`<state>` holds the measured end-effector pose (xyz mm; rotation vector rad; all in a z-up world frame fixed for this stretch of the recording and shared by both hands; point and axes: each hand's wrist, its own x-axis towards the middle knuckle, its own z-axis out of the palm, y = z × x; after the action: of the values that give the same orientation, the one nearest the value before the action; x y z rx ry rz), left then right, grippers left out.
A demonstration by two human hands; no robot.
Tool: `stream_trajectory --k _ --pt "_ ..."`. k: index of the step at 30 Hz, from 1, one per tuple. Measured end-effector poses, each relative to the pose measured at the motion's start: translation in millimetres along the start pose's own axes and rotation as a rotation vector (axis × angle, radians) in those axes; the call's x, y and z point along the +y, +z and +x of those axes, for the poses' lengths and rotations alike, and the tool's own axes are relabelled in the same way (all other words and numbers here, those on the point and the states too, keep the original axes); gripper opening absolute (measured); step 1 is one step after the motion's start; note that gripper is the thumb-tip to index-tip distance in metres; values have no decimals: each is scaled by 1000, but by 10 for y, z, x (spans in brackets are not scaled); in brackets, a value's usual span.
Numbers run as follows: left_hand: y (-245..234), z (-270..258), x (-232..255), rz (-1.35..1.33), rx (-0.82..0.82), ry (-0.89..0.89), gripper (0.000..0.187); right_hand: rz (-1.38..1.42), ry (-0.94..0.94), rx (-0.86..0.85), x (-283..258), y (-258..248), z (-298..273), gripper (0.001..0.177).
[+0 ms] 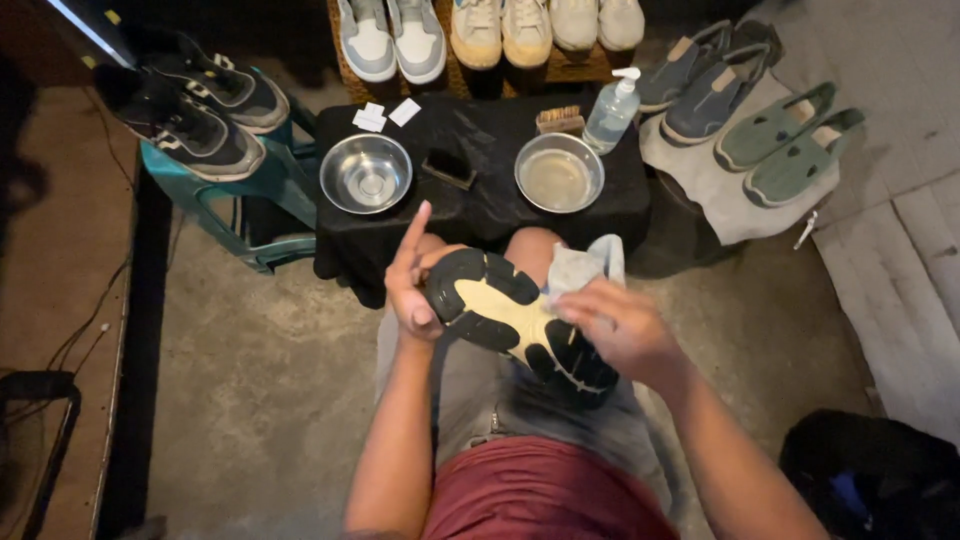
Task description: The person cleans the sole of a sneaker using a small brush and a cloth. They scrub the sole with the brush, then wipe it with the cloth, repeating the process to remove dirt.
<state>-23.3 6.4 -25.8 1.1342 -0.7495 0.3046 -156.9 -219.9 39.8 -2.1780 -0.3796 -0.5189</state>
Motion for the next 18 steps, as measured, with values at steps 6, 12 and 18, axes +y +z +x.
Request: stream_trajectory --k 6,12,18 --pt "30 24 64 -59 -17 -11 140 167 61 334 8 9 236 13" --pt "37 60 117 1 -5 0 134 -131 -156 115 -216 422 253 16" --pt "-63 -27 -19 168 30 50 127 -231 -93 -6 -132 233 -79 20"
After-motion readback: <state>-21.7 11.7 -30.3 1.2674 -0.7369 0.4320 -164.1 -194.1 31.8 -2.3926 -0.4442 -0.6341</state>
